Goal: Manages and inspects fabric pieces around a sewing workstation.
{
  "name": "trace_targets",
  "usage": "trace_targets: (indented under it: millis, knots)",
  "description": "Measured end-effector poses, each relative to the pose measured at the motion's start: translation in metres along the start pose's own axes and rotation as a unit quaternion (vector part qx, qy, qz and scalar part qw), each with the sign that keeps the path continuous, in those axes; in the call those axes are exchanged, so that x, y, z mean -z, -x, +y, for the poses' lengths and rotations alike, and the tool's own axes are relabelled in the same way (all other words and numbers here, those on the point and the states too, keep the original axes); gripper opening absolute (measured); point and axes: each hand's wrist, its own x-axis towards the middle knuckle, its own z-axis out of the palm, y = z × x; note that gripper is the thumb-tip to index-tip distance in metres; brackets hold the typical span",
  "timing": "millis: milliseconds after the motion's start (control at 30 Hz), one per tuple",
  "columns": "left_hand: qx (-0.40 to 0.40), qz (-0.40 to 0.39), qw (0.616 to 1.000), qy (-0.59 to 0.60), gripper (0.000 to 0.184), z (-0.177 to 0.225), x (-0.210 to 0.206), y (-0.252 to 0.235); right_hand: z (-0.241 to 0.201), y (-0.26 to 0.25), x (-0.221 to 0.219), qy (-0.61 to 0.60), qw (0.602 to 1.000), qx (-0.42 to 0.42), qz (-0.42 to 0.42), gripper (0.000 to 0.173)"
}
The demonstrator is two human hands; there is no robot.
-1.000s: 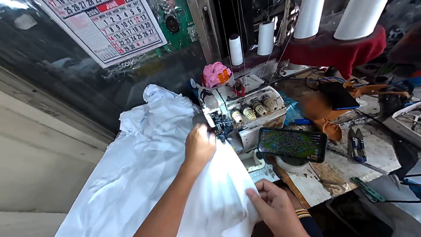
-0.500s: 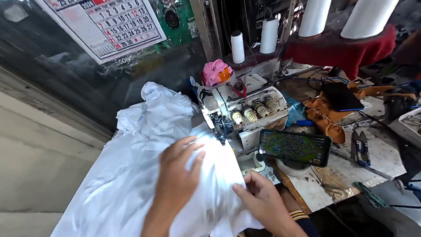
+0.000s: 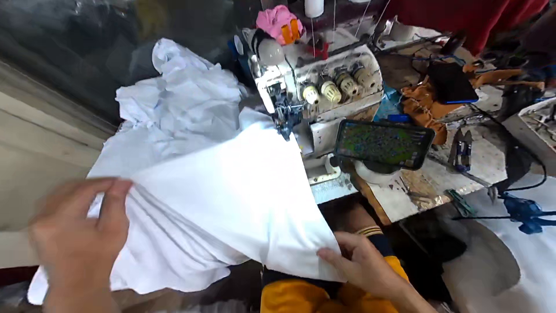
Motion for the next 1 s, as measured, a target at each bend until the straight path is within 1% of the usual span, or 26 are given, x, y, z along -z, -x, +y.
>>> trace_targets:
  millis: [33,67,133,167,233,300,367,433,500,600,700,833,900,933,967,1000]
  knots:
    - [0.003,0.000,1.000,-0.018,0.042,-0.010,-0.011,-0.009,0.003,-0.002,-0.004,-0.007,1.000,0.000,0.025,0.019]
    - [0.005,-0.011,0.999,-0.030,0.044,-0.012,-0.022,-0.014,0.009,0.001,-0.009,-0.017,0.999,-0.010,0.045,0.019]
    - [0.008,-0.034,0.999,-0.027,0.044,0.007,-0.032,-0.012,0.019,0.013,-0.016,-0.027,0.998,-0.032,0.054,0.019]
    - [0.008,-0.031,0.999,-0.016,0.042,0.022,-0.030,-0.006,0.023,0.020,-0.018,-0.035,0.997,-0.035,0.051,0.018]
    - [0.000,-0.019,1.000,0.023,0.039,0.061,-0.022,0.022,0.032,0.040,-0.021,-0.052,0.995,-0.063,0.049,0.017]
    - [-0.015,-0.024,0.995,0.094,0.035,0.103,-0.023,0.061,0.037,0.054,-0.020,-0.062,0.992,-0.102,0.051,0.017]
    - [-0.018,-0.069,0.982,0.177,0.030,0.136,-0.041,0.104,0.036,0.060,-0.017,-0.054,0.991,-0.110,0.055,0.018]
    - [0.012,-0.149,0.961,0.235,0.027,0.160,-0.068,0.147,0.034,0.060,-0.012,-0.026,0.993,-0.099,0.062,0.018]
    - [0.045,-0.211,0.939,0.267,0.026,0.173,-0.091,0.185,0.033,0.057,-0.008,-0.005,0.993,-0.096,0.072,0.019]
    - [0.080,-0.259,0.909,0.316,0.026,0.188,-0.105,0.219,0.023,0.057,-0.002,0.000,0.989,-0.119,0.086,0.022]
    - [0.103,-0.295,0.883,0.351,0.025,0.198,-0.103,0.229,0.013,0.059,0.001,-0.023,0.986,-0.135,0.091,0.021]
    - [0.103,-0.315,0.854,0.401,0.024,0.203,-0.098,0.225,0.003,0.061,0.002,-0.059,0.986,-0.123,0.097,0.019]
    - [0.116,-0.341,0.827,0.432,0.025,0.206,-0.097,0.220,0.001,0.064,0.003,-0.065,0.988,-0.108,0.093,0.019]
    - [0.130,-0.361,0.799,0.463,0.026,0.209,-0.098,0.217,0.000,0.067,0.003,-0.058,0.989,-0.100,0.092,0.018]
    - [0.150,-0.381,0.757,0.510,0.030,0.212,-0.101,0.216,0.001,0.071,0.004,-0.045,0.991,-0.090,0.090,0.018]
    - [0.176,-0.395,0.695,0.575,0.039,0.218,-0.107,0.215,0.001,0.076,0.003,-0.037,0.992,-0.080,0.089,0.017]
